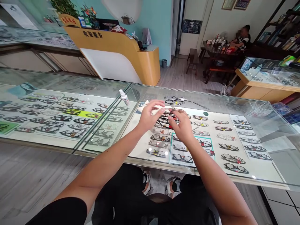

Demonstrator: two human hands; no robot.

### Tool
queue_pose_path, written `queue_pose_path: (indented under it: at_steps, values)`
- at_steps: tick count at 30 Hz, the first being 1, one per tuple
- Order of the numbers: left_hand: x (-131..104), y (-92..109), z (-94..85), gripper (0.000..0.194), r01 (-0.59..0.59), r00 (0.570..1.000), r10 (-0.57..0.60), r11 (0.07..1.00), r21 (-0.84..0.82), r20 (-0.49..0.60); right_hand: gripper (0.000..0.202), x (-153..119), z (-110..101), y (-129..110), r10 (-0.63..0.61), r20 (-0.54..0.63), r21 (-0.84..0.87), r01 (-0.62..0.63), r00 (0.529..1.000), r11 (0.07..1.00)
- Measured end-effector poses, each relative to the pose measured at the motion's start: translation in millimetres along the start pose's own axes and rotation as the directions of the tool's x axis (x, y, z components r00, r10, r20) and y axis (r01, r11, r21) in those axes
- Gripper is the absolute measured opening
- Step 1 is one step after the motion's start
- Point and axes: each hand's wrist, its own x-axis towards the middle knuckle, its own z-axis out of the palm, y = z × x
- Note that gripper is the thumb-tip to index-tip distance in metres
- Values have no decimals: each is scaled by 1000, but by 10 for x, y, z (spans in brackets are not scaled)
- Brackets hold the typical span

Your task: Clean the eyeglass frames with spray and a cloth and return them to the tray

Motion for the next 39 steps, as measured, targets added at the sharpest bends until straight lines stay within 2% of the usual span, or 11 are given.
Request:
queue_pose_path:
  at_steps: [2, 6, 11, 16, 20, 24, 29, 33, 35, 36, 39]
  values:
    - [96, 1, -150, 11, -82, 972, 114, 984, 157, -207, 32, 1, -19, 16, 3, -20, -21, -3, 1000, 1000]
    - [324, -202, -515, 37, 7, 812, 188, 943, 332, -553, 33, 9, -40, 72, 21, -64, -24, -22, 998, 999]
    - [515, -637, -896, 62, 233, 709, 117, 892, 387, -695, 35, 11, -28, 149, 8, -75, -48, -12, 997, 999]
    - [582, -1008, -1105, 73, 408, 714, -130, 876, 258, -688, 35, 10, -22, 210, 10, -83, -70, -16, 996, 997]
    - [573, -1169, -1174, 60, 496, 717, -284, 850, 179, -636, 36, 13, -28, 229, 17, -104, -91, -27, 994, 995]
    - [548, -1225, -1188, 36, 508, 713, -301, 844, 172, -633, 34, 13, -31, 253, 13, -108, -99, -24, 994, 995]
    - [582, -1072, -1118, 30, 440, 712, -221, 881, 177, -666, 34, 16, -47, 252, 10, -122, -75, -20, 992, 997]
    - [587, -628, -913, 43, 187, 825, -219, 976, -113, -521, 34, 14, -73, 150, 18, -124, -49, -25, 992, 999]
    - [522, -344, -774, 62, 173, 931, -267, 923, -345, -249, 32, 9, -85, 74, 2, -116, -49, -8, 993, 999]
    - [473, -211, -705, 74, 233, 949, -299, 874, -426, -94, 31, 5, -89, 36, -10, -111, -55, 4, 994, 998]
    - [311, 64, -522, 91, 474, 880, -376, 731, -491, 290, 30, -8, -101, -50, -34, -86, -78, 27, 996, 997]
